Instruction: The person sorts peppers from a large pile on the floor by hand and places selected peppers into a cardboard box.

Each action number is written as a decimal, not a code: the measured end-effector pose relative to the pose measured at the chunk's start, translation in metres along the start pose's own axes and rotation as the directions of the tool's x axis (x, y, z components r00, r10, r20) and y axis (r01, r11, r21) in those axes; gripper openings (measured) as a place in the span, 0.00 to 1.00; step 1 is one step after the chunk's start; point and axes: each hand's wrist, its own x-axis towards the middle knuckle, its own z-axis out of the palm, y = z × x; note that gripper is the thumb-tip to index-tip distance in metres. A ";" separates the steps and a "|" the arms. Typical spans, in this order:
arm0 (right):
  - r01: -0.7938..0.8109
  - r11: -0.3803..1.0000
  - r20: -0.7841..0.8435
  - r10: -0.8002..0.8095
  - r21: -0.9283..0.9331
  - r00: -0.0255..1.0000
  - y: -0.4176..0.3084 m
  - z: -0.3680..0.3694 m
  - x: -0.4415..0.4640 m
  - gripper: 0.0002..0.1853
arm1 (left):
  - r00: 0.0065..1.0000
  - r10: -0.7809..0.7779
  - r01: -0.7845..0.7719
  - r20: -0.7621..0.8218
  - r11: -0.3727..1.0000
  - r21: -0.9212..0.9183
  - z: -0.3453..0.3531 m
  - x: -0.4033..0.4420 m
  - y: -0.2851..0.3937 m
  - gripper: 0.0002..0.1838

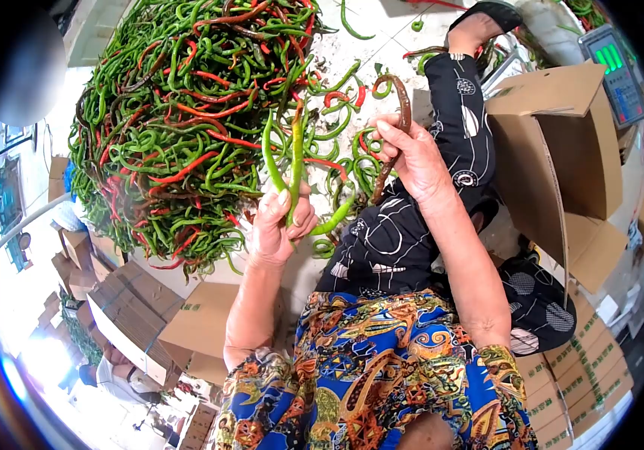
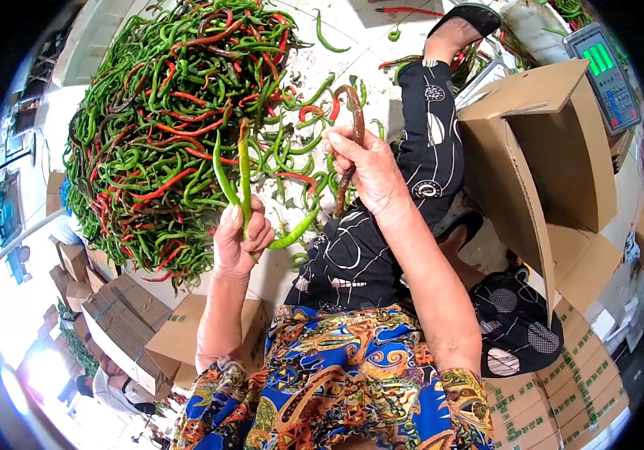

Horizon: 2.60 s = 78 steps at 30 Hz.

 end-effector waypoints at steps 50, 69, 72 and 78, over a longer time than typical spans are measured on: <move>-0.175 0.961 0.434 0.255 -0.216 0.864 0.002 0.042 -0.022 0.16 | 0.814 0.433 -0.273 0.386 0.873 -0.404 0.084 0.011 0.079 0.21; -0.012 0.986 0.280 -0.036 0.167 0.959 -0.017 0.005 -0.037 0.20 | 0.885 0.341 -0.089 0.318 0.792 -0.603 0.176 0.040 0.033 0.15; -0.016 0.977 0.300 -0.050 0.213 0.953 -0.009 -0.008 -0.038 0.20 | 0.880 0.247 0.000 0.406 0.854 -0.520 0.255 0.050 0.015 0.16; 0.024 0.965 0.284 -0.101 0.261 0.954 -0.032 -0.025 -0.059 0.19 | 0.628 0.344 -0.756 0.698 0.483 0.443 0.292 0.065 -0.052 0.17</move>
